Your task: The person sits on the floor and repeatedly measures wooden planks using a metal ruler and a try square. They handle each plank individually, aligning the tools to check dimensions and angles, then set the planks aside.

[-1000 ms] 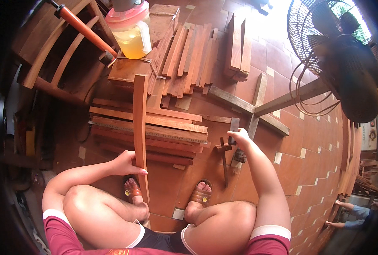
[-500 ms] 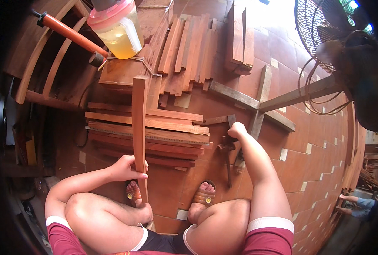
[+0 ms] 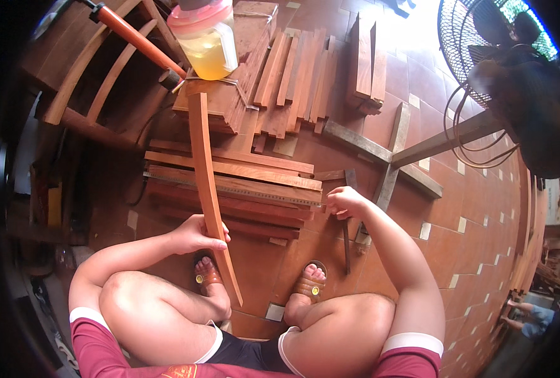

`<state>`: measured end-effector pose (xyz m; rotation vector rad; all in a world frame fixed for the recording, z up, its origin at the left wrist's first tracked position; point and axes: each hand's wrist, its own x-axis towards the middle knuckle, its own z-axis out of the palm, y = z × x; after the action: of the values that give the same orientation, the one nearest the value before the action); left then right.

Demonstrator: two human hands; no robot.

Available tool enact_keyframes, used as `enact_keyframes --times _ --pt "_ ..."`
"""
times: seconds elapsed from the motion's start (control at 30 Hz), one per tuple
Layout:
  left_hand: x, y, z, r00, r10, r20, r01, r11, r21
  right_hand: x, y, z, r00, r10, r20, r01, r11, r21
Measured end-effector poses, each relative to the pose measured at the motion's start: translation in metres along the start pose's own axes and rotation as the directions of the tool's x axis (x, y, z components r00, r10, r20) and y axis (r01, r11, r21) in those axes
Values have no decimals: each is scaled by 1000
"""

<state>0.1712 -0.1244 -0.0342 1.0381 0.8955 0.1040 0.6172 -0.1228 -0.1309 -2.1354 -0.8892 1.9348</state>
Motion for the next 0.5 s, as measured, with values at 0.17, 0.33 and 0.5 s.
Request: enact_keyframes --times 0.17,0.33,0.5 --pt "-15 17 10 997 -29 -68 28 999 -20 -4 15 23 991 -80 -107 66 990 -128" --pt "-33 12 6 995 42 -93 -38 999 39 -16 12 29 966 -217 -137 189 963 -195" --pt "-32 7 1 999 38 -17 -37 998 53 -22 14 32 967 -198 -158 165 966 -199"
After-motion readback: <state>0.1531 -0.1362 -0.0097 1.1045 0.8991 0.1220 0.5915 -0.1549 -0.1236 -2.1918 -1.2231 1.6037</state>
